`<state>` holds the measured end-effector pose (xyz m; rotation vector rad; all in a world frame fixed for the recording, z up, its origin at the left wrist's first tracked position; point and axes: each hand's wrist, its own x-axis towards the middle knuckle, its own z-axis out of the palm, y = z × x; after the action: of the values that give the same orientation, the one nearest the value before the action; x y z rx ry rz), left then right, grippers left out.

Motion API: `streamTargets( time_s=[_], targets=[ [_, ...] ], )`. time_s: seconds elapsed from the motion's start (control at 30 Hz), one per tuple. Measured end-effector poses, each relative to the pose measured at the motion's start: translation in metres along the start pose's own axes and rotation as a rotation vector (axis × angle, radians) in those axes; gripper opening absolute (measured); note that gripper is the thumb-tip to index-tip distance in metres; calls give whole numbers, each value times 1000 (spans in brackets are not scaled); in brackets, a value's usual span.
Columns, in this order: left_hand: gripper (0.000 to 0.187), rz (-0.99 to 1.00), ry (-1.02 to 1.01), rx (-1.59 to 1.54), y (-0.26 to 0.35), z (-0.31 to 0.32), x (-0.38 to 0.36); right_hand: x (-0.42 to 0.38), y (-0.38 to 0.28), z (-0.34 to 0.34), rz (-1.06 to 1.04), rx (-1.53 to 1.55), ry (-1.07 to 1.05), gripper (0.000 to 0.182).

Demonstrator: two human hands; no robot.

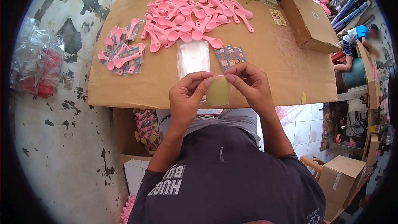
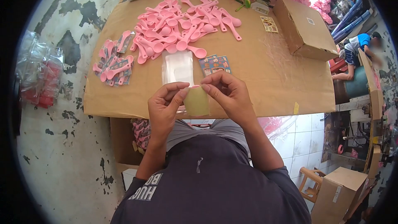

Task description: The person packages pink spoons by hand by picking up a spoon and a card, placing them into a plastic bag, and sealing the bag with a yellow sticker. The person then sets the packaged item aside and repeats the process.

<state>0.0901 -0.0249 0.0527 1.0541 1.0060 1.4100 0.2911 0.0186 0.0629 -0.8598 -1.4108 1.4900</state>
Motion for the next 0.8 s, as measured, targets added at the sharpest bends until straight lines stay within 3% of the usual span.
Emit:
streamTargets(
  time_s=[0.1, 0.27, 0.43, 0.63, 0.7, 0.8],
  targets=[
    [23, 51, -22, 6, 6, -2, -2, -2, -1, 4, -42, 85, 46, 14],
    [18, 149, -95, -62, -3, -16, 0, -3, -4, 0, -240, -61, -59, 11],
    [11, 196, -116, -78, -5, -21, -1, 0, -11, 5, -262, -67, -69, 14],
    [10, 100, -153, -292, -3, -21, -2, -1, -11, 0, -310, -168, -80, 10],
    [16, 115, -100, -28, -3, -16, -5, 0, -11, 1, -346, -193, -111, 7],
    [27, -7, -70, -153, 7, -7, -5, -5, -7, 11, -185, -228, -50, 10]
  ],
)
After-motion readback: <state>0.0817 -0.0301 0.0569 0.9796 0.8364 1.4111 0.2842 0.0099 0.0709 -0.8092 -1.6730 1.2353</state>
